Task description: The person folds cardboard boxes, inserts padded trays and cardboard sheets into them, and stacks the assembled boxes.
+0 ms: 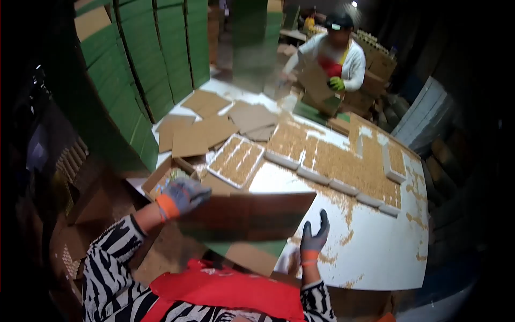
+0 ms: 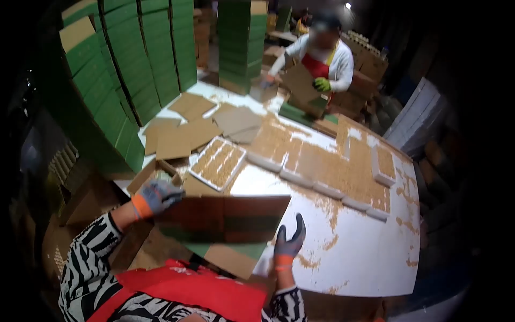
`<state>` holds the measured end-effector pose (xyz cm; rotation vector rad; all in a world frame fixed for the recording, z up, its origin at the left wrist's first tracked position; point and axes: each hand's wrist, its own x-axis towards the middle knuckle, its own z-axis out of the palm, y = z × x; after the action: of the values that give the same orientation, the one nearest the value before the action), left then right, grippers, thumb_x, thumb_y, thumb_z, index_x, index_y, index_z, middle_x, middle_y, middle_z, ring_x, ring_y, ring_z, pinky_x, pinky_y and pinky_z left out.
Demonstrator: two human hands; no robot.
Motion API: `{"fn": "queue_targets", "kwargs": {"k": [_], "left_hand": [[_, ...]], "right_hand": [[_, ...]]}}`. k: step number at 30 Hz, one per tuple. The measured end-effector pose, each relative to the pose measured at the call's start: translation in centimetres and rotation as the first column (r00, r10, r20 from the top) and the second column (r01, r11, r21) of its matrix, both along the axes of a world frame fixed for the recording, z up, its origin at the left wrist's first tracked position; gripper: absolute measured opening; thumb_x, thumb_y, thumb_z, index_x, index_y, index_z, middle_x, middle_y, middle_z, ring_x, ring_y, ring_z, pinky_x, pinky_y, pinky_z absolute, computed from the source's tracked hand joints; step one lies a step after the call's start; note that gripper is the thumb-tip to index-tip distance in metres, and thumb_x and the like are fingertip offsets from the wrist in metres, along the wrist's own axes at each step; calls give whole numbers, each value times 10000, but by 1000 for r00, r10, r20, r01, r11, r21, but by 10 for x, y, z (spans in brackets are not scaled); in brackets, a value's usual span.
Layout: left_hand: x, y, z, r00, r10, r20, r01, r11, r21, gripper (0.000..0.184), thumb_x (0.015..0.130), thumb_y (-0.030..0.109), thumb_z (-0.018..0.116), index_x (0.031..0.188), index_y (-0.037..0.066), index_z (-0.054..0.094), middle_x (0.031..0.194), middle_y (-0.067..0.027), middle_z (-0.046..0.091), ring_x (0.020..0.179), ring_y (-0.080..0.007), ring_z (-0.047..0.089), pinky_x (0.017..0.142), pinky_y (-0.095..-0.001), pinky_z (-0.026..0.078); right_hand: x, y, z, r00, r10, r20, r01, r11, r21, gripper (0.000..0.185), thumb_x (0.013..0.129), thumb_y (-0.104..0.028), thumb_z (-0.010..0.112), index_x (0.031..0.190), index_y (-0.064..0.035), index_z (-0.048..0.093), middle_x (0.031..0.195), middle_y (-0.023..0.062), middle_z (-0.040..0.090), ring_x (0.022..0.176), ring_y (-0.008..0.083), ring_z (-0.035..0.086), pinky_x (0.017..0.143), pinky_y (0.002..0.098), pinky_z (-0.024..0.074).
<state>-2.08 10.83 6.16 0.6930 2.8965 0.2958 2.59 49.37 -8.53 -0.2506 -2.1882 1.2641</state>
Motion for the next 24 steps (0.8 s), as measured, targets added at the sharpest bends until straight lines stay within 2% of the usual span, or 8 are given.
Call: {"fn": "queue_targets", "kwargs": {"k": [2, 5, 8, 10, 14, 16, 18, 24], "left_hand": [[2, -12, -6, 974, -199, 106, 184, 973, 140, 310, 868, 255, 610, 1134, 106, 662, 1088, -141, 646, 1001, -303, 593, 896, -393, 458], [0, -18, -20, 905, -310, 293, 180, 900, 396, 313, 864, 238, 620, 1143, 101, 657, 1092, -131, 650, 1018, -291, 598, 923, -387, 455], [4, -24, -36, 916, -313, 253, 198, 898, 392, 299, 884, 213, 604, 1156, 100, 651, 1099, -127, 648, 1029, -287, 602, 929, -371, 460], [10, -33, -58, 900, -325, 290, 143, 849, 508, 406, 906, 287, 611, 1258, 87, 574, 1143, -103, 649, 1037, -254, 609, 900, -337, 472], [15, -28, -55, 595, -280, 753, -213, 849, 484, 490, 921, 324, 594, 1319, 48, 517, 1217, -122, 622, 1124, -223, 573, 965, -332, 434], [13, -24, -53, 560, -302, 771, -175, 867, 467, 527, 918, 337, 598, 1339, 37, 495, 1227, -131, 617, 1116, -212, 575, 958, -332, 438], [10, -23, -37, 694, -400, 598, 87, 872, 482, 566, 911, 341, 603, 1367, 35, 466, 1206, -134, 625, 1058, -200, 598, 917, -329, 463], [-7, -32, 20, 947, -156, 282, -56, 782, 621, 451, 746, 314, 752, 1036, 31, 554, 860, -96, 631, 793, -169, 604, 697, -314, 498]], "right_hand": [[1, -33, 53, 961, 90, -260, -17, 962, 273, 640, 781, -121, 689, 1363, -38, 436, 1417, 173, 412, 1328, 351, 360, 1117, 455, 257], [0, -94, 116, 911, 413, -3, -323, 717, 618, 736, 780, -403, 689, 1396, -110, 414, 1417, 172, 399, 1332, 406, 313, 1118, 562, 177], [-1, -123, 106, 839, 492, 234, -492, 498, 715, 771, 777, -540, 646, 1403, -153, 417, 1413, 164, 400, 1319, 421, 312, 1107, 581, 178], [16, -118, 99, 858, 472, 204, -453, 506, 734, 732, 809, -506, 627, 1424, -179, 402, 1416, 131, 419, 1329, 384, 323, 1089, 570, 226], [45, -111, 99, 854, 485, 190, -462, 537, 706, 642, 789, -405, 691, 1353, -182, 478, 1387, 133, 443, 1305, 403, 357, 1047, 594, 263], [54, -113, 94, 860, 492, 134, -441, 586, 680, 606, 763, -361, 731, 1301, -185, 514, 1380, 140, 446, 1296, 415, 366, 1039, 604, 265], [55, -115, 83, 867, 497, 36, -397, 644, 654, 576, 731, -324, 771, 1242, -183, 544, 1375, 151, 447, 1287, 426, 374, 1036, 611, 263], [75, -108, 141, 898, 435, -61, -367, 819, 441, 288, 584, -155, 830, 817, -168, 661, 1337, 157, 455, 1335, 471, 279, 1082, 600, 241]]}}
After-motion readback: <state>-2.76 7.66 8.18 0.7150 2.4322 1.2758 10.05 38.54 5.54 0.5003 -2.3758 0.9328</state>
